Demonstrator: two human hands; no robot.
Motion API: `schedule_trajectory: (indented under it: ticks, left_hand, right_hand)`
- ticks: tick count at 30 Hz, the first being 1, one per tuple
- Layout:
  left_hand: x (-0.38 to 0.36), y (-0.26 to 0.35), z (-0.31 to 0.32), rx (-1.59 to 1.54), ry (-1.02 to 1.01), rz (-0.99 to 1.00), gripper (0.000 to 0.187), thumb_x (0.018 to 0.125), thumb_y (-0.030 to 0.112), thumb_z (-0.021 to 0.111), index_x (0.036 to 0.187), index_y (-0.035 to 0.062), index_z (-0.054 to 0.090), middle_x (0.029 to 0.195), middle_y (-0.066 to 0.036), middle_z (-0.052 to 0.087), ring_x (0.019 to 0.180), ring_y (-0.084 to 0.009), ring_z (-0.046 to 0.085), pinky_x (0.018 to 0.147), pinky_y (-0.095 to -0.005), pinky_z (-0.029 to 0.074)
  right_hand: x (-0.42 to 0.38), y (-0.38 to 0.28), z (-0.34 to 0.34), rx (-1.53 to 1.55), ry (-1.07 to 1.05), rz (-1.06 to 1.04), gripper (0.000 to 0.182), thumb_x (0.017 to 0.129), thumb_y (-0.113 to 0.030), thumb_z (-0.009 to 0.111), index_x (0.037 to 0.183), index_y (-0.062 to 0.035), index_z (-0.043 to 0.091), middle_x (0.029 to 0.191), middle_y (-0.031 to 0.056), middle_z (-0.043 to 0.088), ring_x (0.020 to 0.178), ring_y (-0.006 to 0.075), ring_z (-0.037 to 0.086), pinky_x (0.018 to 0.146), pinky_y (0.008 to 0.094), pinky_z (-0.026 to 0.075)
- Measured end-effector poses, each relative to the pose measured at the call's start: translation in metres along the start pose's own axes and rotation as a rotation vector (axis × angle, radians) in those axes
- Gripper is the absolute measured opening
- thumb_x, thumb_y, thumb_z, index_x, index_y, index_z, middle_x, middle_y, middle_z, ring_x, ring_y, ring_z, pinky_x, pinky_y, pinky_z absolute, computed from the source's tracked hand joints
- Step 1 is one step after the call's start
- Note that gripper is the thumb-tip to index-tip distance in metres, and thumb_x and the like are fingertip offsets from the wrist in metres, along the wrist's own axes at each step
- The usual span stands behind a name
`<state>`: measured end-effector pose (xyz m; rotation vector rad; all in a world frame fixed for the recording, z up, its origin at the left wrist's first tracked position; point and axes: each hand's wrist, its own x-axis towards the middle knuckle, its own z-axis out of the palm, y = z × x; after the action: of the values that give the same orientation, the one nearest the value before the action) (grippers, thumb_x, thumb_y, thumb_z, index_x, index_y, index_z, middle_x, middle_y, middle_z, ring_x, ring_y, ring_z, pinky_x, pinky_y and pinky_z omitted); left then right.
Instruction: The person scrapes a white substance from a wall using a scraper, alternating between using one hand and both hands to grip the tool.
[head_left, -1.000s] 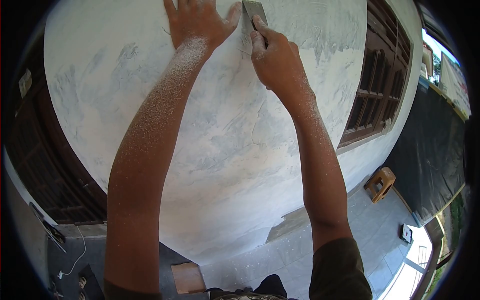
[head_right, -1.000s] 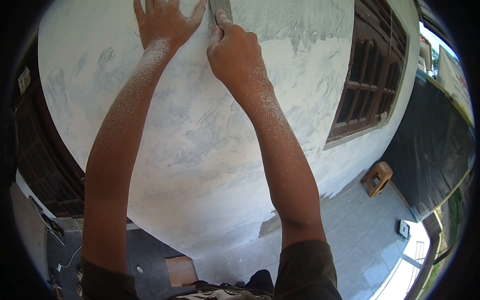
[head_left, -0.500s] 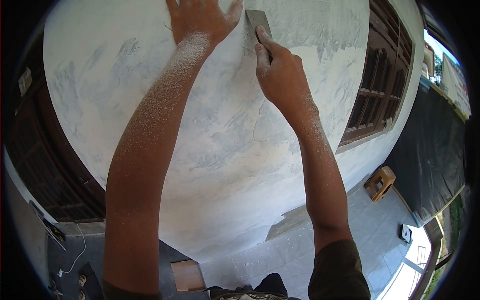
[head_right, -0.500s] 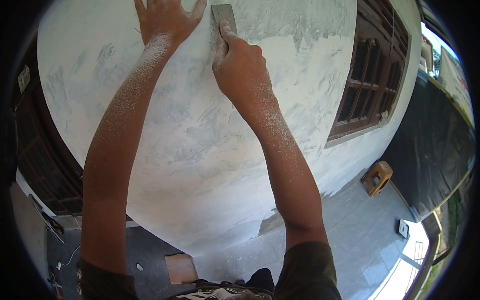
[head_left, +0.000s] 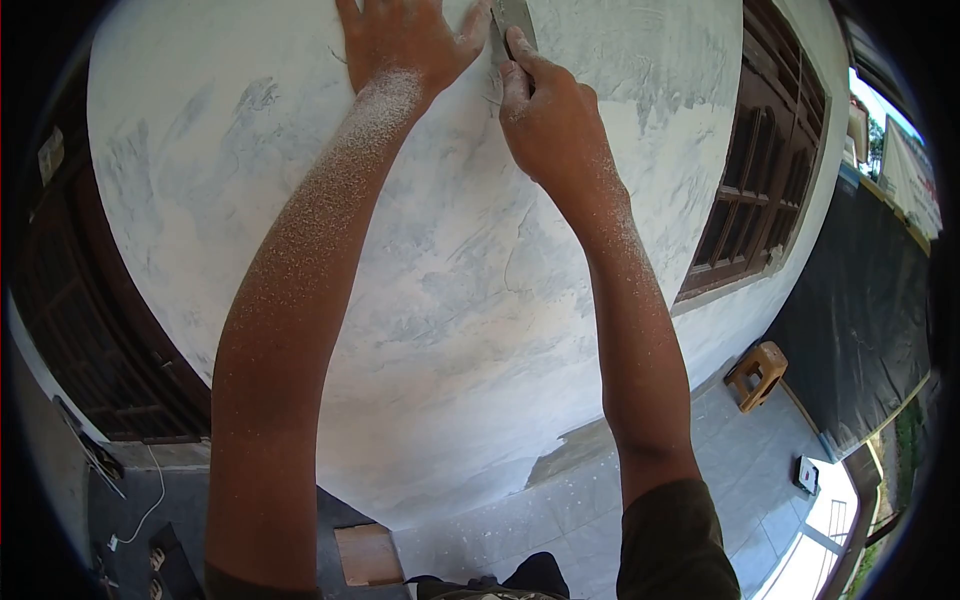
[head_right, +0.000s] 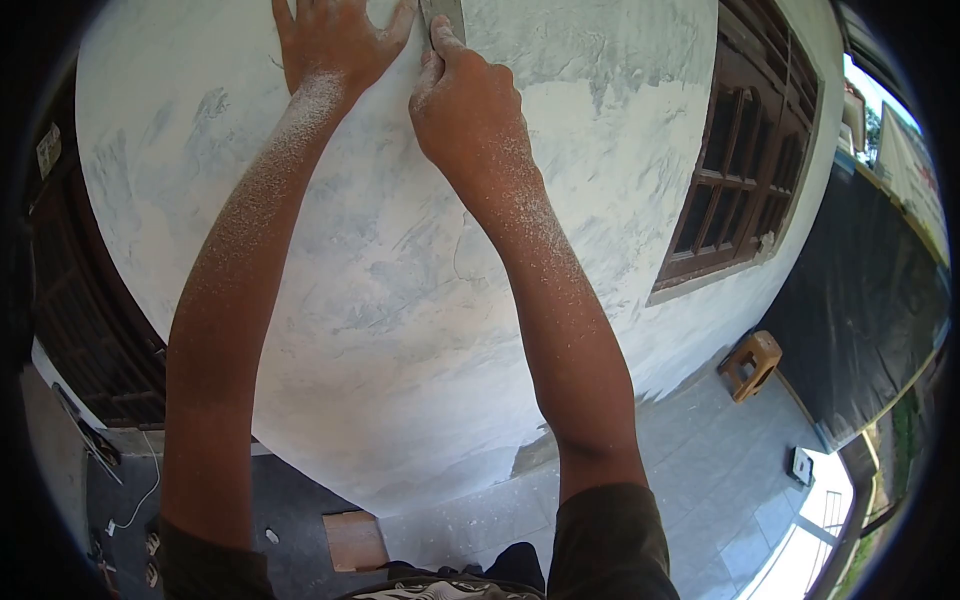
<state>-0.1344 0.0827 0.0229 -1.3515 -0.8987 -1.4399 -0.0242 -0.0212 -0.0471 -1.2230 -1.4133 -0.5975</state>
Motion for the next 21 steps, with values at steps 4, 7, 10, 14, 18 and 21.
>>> schedule_trajectory:
  ticks: [4, 7, 10, 14, 18, 21]
  left_hand:
    - [-0.001, -0.001, 0.003, 0.029, 0.031, 0.010, 0.073, 0.095, 0.059, 0.040, 0.154, 0.0186, 0.030, 0.163, -0.018, 0.012, 0.152, -0.0313, 0.006, 0.121, -0.0522, 0.003]
    - [-0.002, -0.001, 0.001, 0.025, 0.028, 0.003, 0.072, 0.095, 0.058, 0.040, 0.154, 0.0189, 0.029, 0.163, -0.018, 0.012, 0.152, -0.0310, 0.006, 0.121, -0.0519, 0.003]
    - [0.000, -0.001, 0.001, 0.024, 0.032, 0.008, 0.071, 0.095, 0.058, 0.039, 0.154, 0.0193, 0.029, 0.163, -0.018, 0.012, 0.152, -0.0305, 0.006, 0.121, -0.0516, 0.003]
    - [-0.001, 0.000, 0.001, 0.044, 0.030, 0.006, 0.071, 0.096, 0.058, 0.038, 0.155, 0.0202, 0.028, 0.163, -0.017, 0.012, 0.152, -0.0303, 0.006, 0.121, -0.0514, 0.003]
    - [0.001, -0.001, 0.002, 0.031, 0.014, -0.002, 0.071, 0.096, 0.058, 0.038, 0.155, 0.0203, 0.028, 0.163, -0.017, 0.011, 0.152, -0.0303, 0.005, 0.121, -0.0515, 0.003]
    - [-0.001, -0.002, 0.005, 0.030, 0.065, 0.023, 0.071, 0.095, 0.058, 0.038, 0.155, 0.0201, 0.027, 0.163, -0.017, 0.009, 0.152, -0.0302, 0.004, 0.121, -0.0516, 0.002]
  right_hand:
    - [-0.008, 0.002, 0.001, 0.034, -0.010, -0.004, 0.038, 0.102, -0.020, 0.047, 0.134, -0.0026, 0.057, 0.091, 0.0247, 0.071, 0.081, 0.0357, 0.073, 0.078, 0.0454, 0.060]
    - [-0.010, 0.004, 0.006, 0.027, 0.009, -0.020, 0.038, 0.101, -0.019, 0.048, 0.133, -0.0023, 0.057, 0.091, 0.0250, 0.071, 0.081, 0.0362, 0.072, 0.079, 0.0462, 0.060]
    - [0.006, -0.006, -0.003, 0.073, -0.031, 0.052, 0.038, 0.101, -0.021, 0.047, 0.134, -0.0042, 0.057, 0.098, 0.0256, 0.070, 0.087, 0.0365, 0.072, 0.085, 0.0457, 0.057]
    - [-0.003, 0.002, 0.001, -0.018, 0.037, -0.033, 0.038, 0.101, -0.019, 0.047, 0.133, -0.0019, 0.058, 0.088, 0.0250, 0.071, 0.080, 0.0365, 0.072, 0.076, 0.0455, 0.060]
    - [-0.006, 0.005, 0.004, 0.024, 0.009, -0.023, 0.038, 0.101, -0.019, 0.047, 0.132, -0.0014, 0.058, 0.087, 0.0248, 0.070, 0.079, 0.0361, 0.072, 0.075, 0.0446, 0.060]
    - [0.009, -0.002, -0.001, 0.088, -0.017, 0.047, 0.038, 0.101, -0.019, 0.047, 0.133, -0.0010, 0.058, 0.087, 0.0255, 0.070, 0.079, 0.0363, 0.072, 0.075, 0.0450, 0.060]
